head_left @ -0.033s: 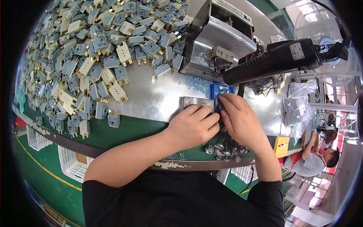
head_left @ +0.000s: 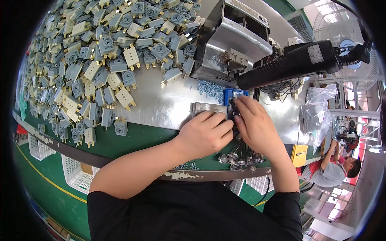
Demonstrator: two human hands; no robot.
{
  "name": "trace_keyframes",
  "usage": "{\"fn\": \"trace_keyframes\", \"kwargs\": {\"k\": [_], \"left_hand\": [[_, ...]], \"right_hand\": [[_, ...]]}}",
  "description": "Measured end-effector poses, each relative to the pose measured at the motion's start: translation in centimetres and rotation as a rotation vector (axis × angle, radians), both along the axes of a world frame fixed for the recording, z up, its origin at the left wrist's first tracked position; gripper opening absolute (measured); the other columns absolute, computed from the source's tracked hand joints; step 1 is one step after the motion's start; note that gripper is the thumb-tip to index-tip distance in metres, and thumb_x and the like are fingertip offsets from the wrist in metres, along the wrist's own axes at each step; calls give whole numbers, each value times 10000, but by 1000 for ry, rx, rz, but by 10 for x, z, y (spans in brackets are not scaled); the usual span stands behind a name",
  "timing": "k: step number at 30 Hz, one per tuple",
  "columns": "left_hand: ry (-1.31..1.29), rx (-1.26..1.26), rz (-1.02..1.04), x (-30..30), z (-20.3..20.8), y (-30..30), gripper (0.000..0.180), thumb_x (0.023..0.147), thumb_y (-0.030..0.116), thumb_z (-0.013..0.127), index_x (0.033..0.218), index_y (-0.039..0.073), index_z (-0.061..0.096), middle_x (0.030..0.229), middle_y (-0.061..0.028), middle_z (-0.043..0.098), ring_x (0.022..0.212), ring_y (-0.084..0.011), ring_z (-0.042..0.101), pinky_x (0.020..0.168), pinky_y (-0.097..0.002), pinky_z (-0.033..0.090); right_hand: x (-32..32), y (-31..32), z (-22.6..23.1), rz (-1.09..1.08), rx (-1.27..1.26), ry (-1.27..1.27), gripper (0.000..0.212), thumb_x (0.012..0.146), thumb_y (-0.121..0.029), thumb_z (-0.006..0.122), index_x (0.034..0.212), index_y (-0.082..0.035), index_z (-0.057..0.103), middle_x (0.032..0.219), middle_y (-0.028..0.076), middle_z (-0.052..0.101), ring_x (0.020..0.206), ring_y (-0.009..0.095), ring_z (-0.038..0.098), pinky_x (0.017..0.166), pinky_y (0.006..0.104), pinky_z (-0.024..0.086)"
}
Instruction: Assembling and inspecting small electronic or mechanical switches at a factory workbench using an electric screwdriver.
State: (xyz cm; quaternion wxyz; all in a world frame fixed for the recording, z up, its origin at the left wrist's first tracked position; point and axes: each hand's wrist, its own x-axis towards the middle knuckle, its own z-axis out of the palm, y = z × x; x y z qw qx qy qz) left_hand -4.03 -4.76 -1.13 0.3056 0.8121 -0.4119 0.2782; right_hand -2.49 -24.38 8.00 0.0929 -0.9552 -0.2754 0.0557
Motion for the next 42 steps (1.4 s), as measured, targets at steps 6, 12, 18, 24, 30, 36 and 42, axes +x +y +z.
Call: {"fn": "trace_keyframes", "kwargs": {"k": [6, 12, 18, 24, 30, 36, 42], "left_hand": [[1, 5, 4, 0, 0, 0, 158, 705, 184, 678, 848, 124, 708, 991, 13, 669, 957, -180, 649, 760, -315, 518], [14, 14, -12, 1, 1, 1, 168, 706, 184, 678, 860, 124, 707, 997, 8, 670, 968, -185, 652, 767, -314, 518], [21, 16, -5, -1, 2, 0, 183, 709, 188, 674, 877, 129, 716, 1019, 6, 680, 980, -190, 655, 778, -314, 519], [17, 9, 1, 0, 4, 0, 188, 706, 189, 673, 879, 130, 716, 1023, 7, 681, 986, -191, 656, 789, -316, 521], [24, 21, -4, 0, 4, 1, 187, 707, 188, 672, 879, 130, 715, 1022, 10, 680, 984, -189, 654, 795, -318, 520], [19, 13, 0, -1, 0, 0, 190, 709, 192, 673, 885, 131, 712, 1030, 11, 676, 983, -189, 652, 796, -319, 517], [12, 21, -5, -1, 4, 1, 198, 715, 197, 669, 896, 132, 714, 1016, 12, 669, 984, -186, 652, 787, -317, 510]], "right_hand": [[0, -1, -2, 27, -29, -18, 447, 948, -98, 638, 1359, 70, 580, 1357, 238, 577, 1252, 426, 567, 1084, 475, 462], [9, 3, -4, 14, -32, -94, 435, 950, -123, 641, 1337, 70, 596, 1333, 236, 597, 1242, 420, 576, 1096, 475, 457], [-5, -3, -2, 26, -73, -52, 440, 953, -128, 636, 1340, 78, 592, 1329, 233, 602, 1242, 420, 575, 1109, 487, 447], [10, -1, -11, 7, -62, -145, 424, 959, -127, 629, 1333, 71, 598, 1325, 225, 603, 1233, 419, 577, 1124, 493, 432], [3, -1, 0, 2, -45, -57, 422, 968, -141, 626, 1335, 66, 597, 1330, 216, 601, 1242, 394, 576, 1132, 492, 420], [10, 5, -9, 27, -19, -116, 412, 958, -120, 635, 1323, 67, 605, 1316, 224, 612, 1234, 412, 578, 1125, 487, 424], [9, 1, -2, -9, 63, -9, 400, 953, -116, 636, 1312, 59, 618, 1317, 221, 615, 1233, 404, 580, 1096, 469, 443]]}}
